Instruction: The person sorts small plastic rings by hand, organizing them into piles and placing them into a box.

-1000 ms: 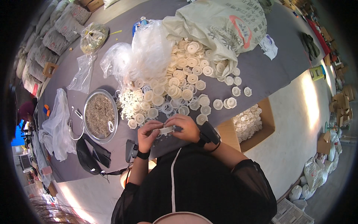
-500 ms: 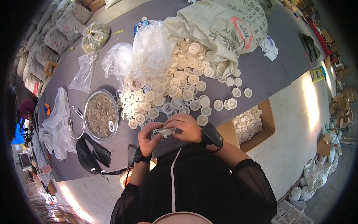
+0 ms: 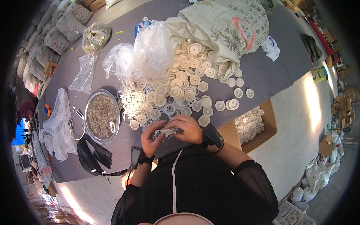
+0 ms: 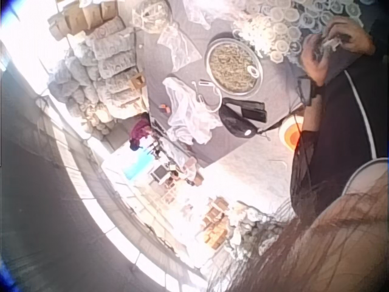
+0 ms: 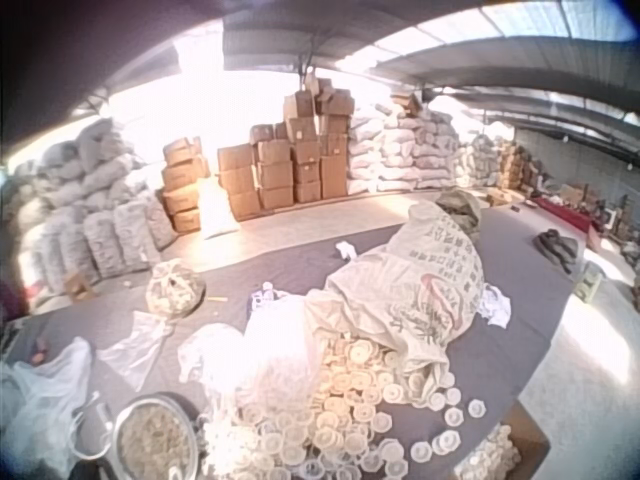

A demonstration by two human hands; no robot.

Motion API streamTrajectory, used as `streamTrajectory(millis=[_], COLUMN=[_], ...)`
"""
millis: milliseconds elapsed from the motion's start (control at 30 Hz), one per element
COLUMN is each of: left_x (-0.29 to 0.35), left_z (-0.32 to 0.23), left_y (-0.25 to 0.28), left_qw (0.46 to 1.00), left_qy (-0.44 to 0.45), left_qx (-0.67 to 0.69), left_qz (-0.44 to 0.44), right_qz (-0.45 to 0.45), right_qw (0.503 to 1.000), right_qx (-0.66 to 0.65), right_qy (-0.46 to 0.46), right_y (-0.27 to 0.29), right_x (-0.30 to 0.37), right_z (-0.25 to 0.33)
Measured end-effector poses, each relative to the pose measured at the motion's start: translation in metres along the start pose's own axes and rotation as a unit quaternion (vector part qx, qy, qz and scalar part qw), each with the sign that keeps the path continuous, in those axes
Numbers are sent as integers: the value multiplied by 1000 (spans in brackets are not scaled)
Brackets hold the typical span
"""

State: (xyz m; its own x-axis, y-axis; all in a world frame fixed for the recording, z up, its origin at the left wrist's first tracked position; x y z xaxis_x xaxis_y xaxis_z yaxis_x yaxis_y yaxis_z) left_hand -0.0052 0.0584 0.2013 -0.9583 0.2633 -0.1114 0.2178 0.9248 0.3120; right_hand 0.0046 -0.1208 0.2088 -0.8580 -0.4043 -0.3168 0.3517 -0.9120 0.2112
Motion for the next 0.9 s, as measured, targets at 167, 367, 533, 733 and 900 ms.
streamTrajectory(millis=[167, 367, 533, 733, 900], left_x=[-3, -3, -6, -3, -3], left_z=[-5, 0, 3, 20, 79], left_y=[1, 3, 0, -12, -25], left_qw=[999, 999, 999, 984, 968], left_qy=[-14, 7, -31, -109, 197], left_qx=[7, 6, -24, -133, 131], left_qz=[46, 43, 12, -44, 85], right_qz=[9, 8, -9, -8, -12], right_qw=[1000, 1000, 999, 999, 958], right_qx=[8, 23, 41, 27, -127], right_qy=[10, 10, 33, -46, -255], right_y=[0, 0, 0, -4, -8], right_x=[-1, 0, 1, 4, 25], right_z=[-1, -2, -2, -17, -62])
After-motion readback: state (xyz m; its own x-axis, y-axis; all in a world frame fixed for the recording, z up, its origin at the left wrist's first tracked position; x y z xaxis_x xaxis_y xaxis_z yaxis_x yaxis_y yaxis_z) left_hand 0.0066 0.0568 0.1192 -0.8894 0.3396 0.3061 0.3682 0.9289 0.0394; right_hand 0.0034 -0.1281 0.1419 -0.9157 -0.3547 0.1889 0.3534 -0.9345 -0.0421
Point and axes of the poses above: each hand's wrist, its own x-axis away from the middle knuckle, its own y-axis out of the back of the hand, z = x × y, the point moved 1 cm from there along -x, towards the middle knuckle, and after that the axes turned 13 degrees about -x, right-handed, at the moved point
